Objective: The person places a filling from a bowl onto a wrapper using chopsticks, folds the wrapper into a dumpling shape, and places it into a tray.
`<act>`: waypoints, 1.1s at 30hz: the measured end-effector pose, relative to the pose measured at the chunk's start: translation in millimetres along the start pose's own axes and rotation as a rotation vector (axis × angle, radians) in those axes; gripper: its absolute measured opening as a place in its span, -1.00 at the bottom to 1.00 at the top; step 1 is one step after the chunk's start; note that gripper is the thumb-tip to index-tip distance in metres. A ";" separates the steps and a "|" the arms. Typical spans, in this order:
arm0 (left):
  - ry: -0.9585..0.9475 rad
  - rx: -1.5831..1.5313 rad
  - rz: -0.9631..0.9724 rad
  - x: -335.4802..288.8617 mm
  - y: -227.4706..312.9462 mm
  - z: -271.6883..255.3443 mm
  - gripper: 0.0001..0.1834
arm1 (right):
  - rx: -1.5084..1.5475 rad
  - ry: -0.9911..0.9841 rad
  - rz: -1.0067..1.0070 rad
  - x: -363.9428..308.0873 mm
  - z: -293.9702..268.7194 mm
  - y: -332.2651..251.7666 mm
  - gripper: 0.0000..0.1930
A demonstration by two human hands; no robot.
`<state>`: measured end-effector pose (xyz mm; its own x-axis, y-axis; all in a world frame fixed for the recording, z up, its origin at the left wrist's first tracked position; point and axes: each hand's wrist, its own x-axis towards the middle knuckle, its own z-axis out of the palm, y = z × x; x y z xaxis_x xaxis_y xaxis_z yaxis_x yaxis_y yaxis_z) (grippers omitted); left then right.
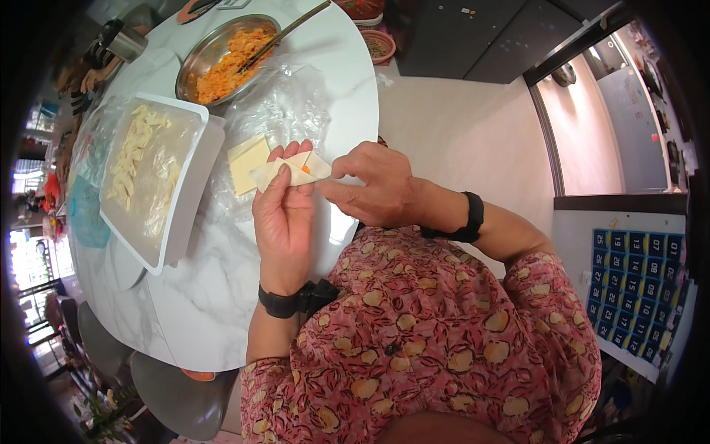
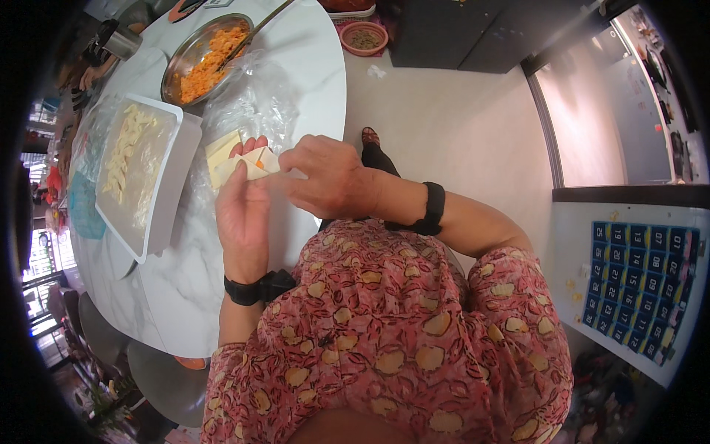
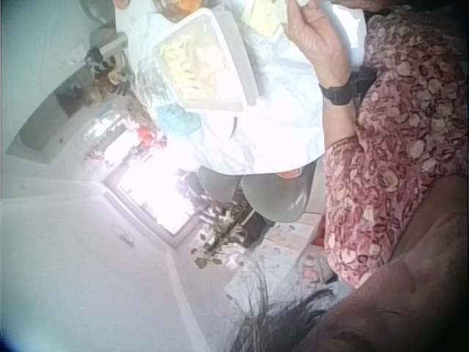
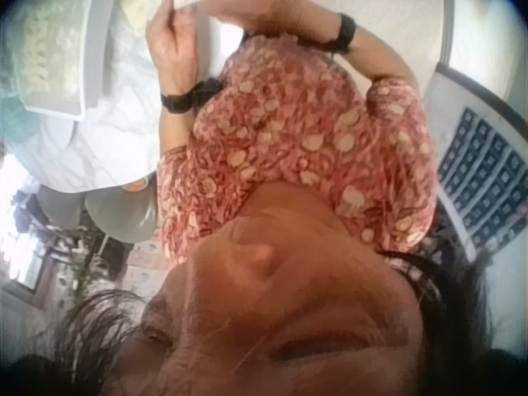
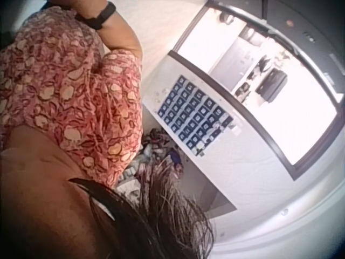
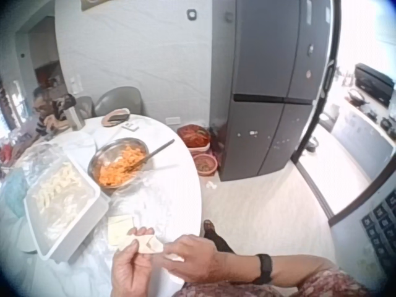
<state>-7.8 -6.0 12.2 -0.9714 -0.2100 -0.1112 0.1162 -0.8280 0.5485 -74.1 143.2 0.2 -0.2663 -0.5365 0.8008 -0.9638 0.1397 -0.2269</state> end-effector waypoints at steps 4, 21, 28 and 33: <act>0.044 -0.037 -0.050 0.7 -3.7 -3.4 -0.58 | 0.017 0.054 0.070 2.0 4.8 4.1 -0.77; -0.031 -0.178 -0.111 1.6 -5.6 -4.4 -0.56 | 0.063 0.004 0.206 12.4 8.3 3.4 -0.77; -0.064 -0.138 -0.084 0.4 -4.2 -7.1 -0.56 | 0.034 0.042 0.165 6.5 1.0 5.9 -0.71; -0.260 0.680 0.105 -2.2 -4.4 -9.3 -0.60 | -0.091 -0.038 -0.043 5.4 3.2 4.3 -0.82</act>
<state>-4.3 -6.8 2.4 -0.9898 -0.0698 0.1241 0.1390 -0.2870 0.9478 -79.6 138.3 1.9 -0.2256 -0.5748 0.7866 -0.9718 0.1898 -0.1400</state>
